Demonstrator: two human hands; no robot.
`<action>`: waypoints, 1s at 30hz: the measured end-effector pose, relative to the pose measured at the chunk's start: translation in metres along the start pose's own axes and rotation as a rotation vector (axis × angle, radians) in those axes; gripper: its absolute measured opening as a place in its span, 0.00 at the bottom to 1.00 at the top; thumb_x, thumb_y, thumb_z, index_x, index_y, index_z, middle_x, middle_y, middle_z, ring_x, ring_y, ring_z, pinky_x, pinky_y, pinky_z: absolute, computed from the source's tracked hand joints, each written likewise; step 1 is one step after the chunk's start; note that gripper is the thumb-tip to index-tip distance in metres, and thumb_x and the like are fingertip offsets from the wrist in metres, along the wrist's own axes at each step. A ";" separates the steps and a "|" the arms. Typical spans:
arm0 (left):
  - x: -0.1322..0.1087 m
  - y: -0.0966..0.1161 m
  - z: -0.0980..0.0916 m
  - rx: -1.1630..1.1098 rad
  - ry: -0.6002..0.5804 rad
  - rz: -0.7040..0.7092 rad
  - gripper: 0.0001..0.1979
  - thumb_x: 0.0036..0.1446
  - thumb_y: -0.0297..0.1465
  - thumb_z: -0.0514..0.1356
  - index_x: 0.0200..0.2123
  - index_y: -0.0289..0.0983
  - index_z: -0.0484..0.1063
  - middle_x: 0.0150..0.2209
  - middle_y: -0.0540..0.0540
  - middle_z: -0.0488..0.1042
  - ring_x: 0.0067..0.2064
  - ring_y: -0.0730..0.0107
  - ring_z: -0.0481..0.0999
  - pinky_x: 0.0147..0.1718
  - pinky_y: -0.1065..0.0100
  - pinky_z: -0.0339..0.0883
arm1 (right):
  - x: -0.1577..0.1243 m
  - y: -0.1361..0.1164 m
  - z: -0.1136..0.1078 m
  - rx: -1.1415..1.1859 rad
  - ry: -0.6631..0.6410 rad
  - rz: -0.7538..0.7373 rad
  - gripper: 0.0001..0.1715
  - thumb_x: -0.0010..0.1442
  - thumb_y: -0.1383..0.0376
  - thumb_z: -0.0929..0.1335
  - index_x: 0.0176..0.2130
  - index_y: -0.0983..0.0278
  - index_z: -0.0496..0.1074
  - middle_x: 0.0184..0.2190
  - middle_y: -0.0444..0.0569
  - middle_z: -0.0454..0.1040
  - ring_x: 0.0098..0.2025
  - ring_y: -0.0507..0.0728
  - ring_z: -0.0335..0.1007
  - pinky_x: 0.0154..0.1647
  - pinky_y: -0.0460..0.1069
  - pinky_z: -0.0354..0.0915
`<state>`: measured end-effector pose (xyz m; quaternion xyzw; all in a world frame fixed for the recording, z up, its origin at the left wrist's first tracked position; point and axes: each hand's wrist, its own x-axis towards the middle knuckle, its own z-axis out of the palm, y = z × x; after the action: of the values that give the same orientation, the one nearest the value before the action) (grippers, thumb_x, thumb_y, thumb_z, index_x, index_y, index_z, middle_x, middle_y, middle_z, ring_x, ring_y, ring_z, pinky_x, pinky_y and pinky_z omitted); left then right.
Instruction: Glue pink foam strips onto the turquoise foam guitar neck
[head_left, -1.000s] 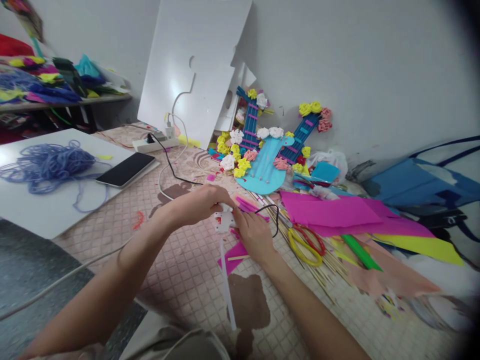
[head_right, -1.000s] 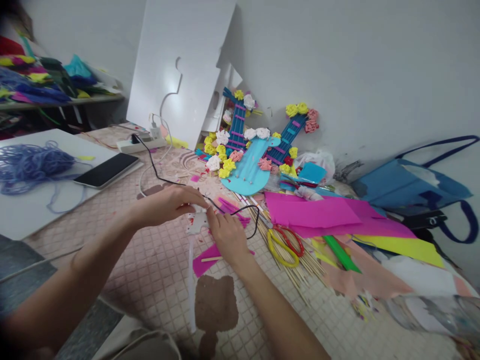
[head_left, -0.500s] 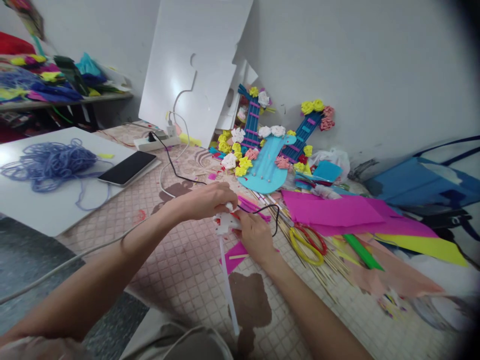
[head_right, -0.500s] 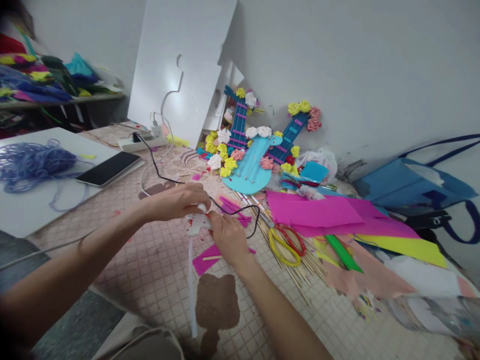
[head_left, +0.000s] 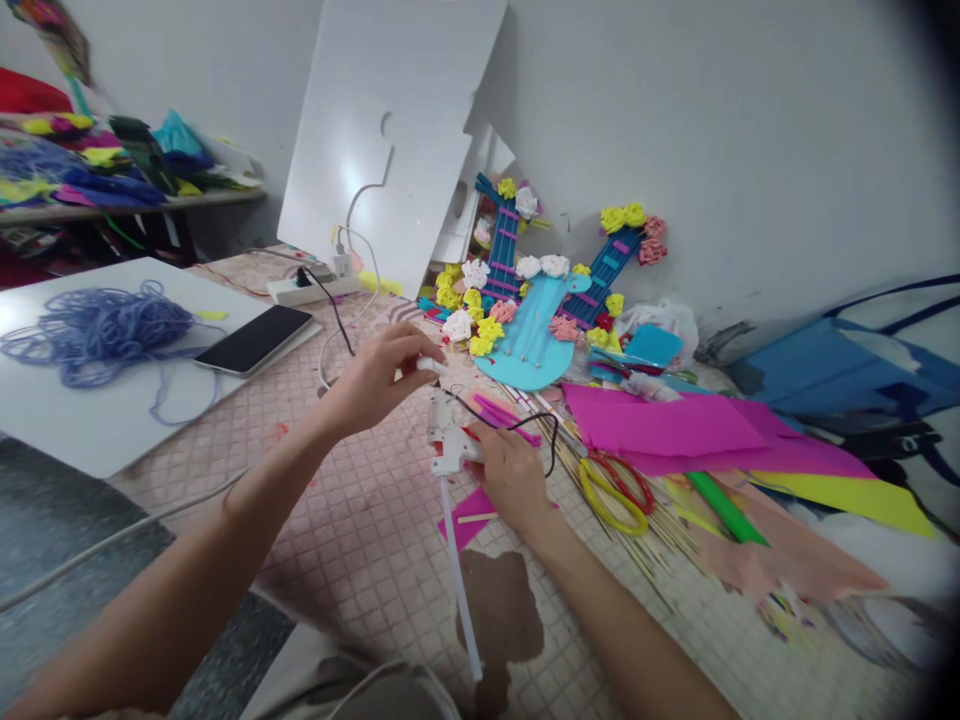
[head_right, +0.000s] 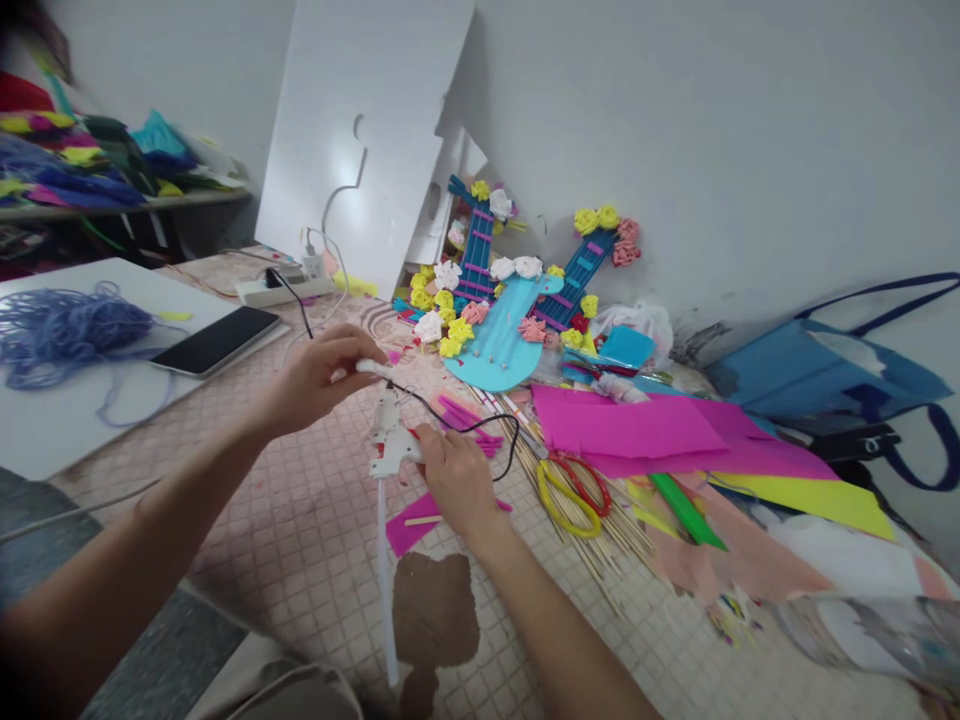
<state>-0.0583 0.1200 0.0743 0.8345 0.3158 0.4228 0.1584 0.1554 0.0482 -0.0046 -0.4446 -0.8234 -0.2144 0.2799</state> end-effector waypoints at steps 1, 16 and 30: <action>0.000 -0.002 0.002 0.004 -0.035 -0.012 0.07 0.55 0.27 0.58 0.39 0.37 0.73 0.37 0.46 0.71 0.32 0.74 0.68 0.31 0.71 0.63 | 0.000 0.000 0.000 0.000 0.002 -0.004 0.24 0.67 0.54 0.56 0.46 0.70 0.68 0.30 0.54 0.73 0.32 0.58 0.67 0.32 0.51 0.60; 0.012 -0.002 0.005 -0.134 -0.243 -0.111 0.06 0.49 0.26 0.61 0.34 0.36 0.73 0.26 0.51 0.70 0.28 0.74 0.67 0.29 0.72 0.59 | -0.001 0.001 0.000 0.030 -0.030 -0.006 0.19 0.67 0.58 0.58 0.47 0.69 0.68 0.30 0.54 0.75 0.32 0.59 0.68 0.32 0.51 0.61; -0.026 -0.024 0.028 -1.042 0.442 -0.830 0.13 0.37 0.28 0.71 0.28 0.33 0.72 0.26 0.50 0.74 0.26 0.80 0.71 0.28 0.77 0.65 | 0.003 0.000 0.001 0.928 0.032 0.656 0.18 0.58 0.58 0.67 0.47 0.62 0.66 0.33 0.47 0.73 0.32 0.56 0.70 0.29 0.49 0.66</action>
<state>-0.0565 0.1213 0.0293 0.3552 0.3893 0.5835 0.6179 0.1534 0.0509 -0.0036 -0.5043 -0.6458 0.2613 0.5103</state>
